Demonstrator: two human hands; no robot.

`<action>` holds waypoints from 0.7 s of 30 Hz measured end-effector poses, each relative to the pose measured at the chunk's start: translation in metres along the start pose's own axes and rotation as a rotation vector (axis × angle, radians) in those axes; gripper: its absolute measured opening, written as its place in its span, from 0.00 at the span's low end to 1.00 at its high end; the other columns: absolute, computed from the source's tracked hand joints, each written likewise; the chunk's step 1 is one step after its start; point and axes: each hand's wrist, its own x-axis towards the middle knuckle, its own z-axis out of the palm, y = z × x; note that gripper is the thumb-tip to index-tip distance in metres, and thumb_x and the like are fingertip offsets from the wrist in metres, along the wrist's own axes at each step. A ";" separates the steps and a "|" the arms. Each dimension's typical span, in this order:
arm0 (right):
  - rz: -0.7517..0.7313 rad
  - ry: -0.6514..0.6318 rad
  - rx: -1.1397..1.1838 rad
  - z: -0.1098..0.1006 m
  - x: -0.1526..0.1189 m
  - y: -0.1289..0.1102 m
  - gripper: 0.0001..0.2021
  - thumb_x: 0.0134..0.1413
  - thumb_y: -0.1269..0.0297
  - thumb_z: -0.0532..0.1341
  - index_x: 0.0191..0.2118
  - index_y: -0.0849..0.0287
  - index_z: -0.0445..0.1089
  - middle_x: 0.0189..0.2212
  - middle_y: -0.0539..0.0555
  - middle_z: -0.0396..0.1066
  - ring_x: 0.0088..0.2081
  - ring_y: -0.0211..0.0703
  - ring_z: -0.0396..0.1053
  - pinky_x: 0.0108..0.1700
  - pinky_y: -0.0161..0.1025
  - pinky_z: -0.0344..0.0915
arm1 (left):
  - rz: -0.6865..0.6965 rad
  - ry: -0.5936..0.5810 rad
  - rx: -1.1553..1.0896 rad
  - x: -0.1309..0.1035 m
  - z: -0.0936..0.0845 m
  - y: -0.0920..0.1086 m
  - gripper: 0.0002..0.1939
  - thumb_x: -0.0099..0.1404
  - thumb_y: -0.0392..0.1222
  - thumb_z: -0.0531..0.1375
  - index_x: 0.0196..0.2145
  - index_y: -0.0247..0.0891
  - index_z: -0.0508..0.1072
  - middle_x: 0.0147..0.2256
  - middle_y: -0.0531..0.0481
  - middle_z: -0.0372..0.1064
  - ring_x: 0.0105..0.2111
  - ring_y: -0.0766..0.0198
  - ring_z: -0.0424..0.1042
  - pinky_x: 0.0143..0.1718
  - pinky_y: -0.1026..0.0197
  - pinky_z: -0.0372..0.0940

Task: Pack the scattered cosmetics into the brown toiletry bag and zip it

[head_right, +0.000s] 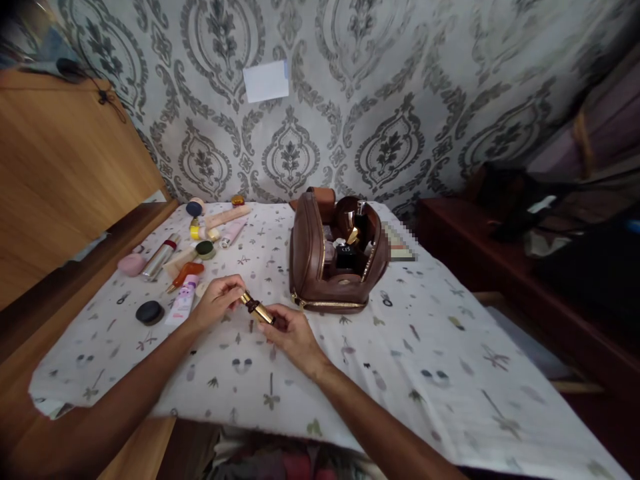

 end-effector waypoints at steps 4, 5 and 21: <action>-0.002 0.042 -0.035 0.000 0.000 0.003 0.23 0.42 0.49 0.71 0.40 0.61 0.74 0.26 0.48 0.67 0.25 0.34 0.61 0.27 0.34 0.61 | 0.063 0.020 0.023 -0.004 0.000 0.002 0.28 0.66 0.66 0.50 0.28 0.36 0.69 0.18 0.56 0.59 0.19 0.69 0.58 0.22 0.65 0.53; 0.004 0.045 -0.038 0.000 0.000 0.004 0.23 0.42 0.49 0.71 0.40 0.61 0.74 0.26 0.48 0.66 0.25 0.34 0.60 0.27 0.34 0.61 | 0.062 0.007 0.011 -0.006 0.000 0.003 0.29 0.67 0.66 0.49 0.32 0.36 0.70 0.20 0.55 0.61 0.20 0.68 0.60 0.23 0.65 0.54; -0.029 0.084 -0.031 0.000 -0.001 0.002 0.19 0.44 0.50 0.71 0.38 0.58 0.75 0.25 0.48 0.66 0.25 0.36 0.61 0.26 0.35 0.62 | -0.001 -0.056 -0.042 -0.005 0.002 0.010 0.17 0.66 0.55 0.58 0.34 0.37 0.68 0.24 0.56 0.61 0.23 0.68 0.61 0.26 0.66 0.57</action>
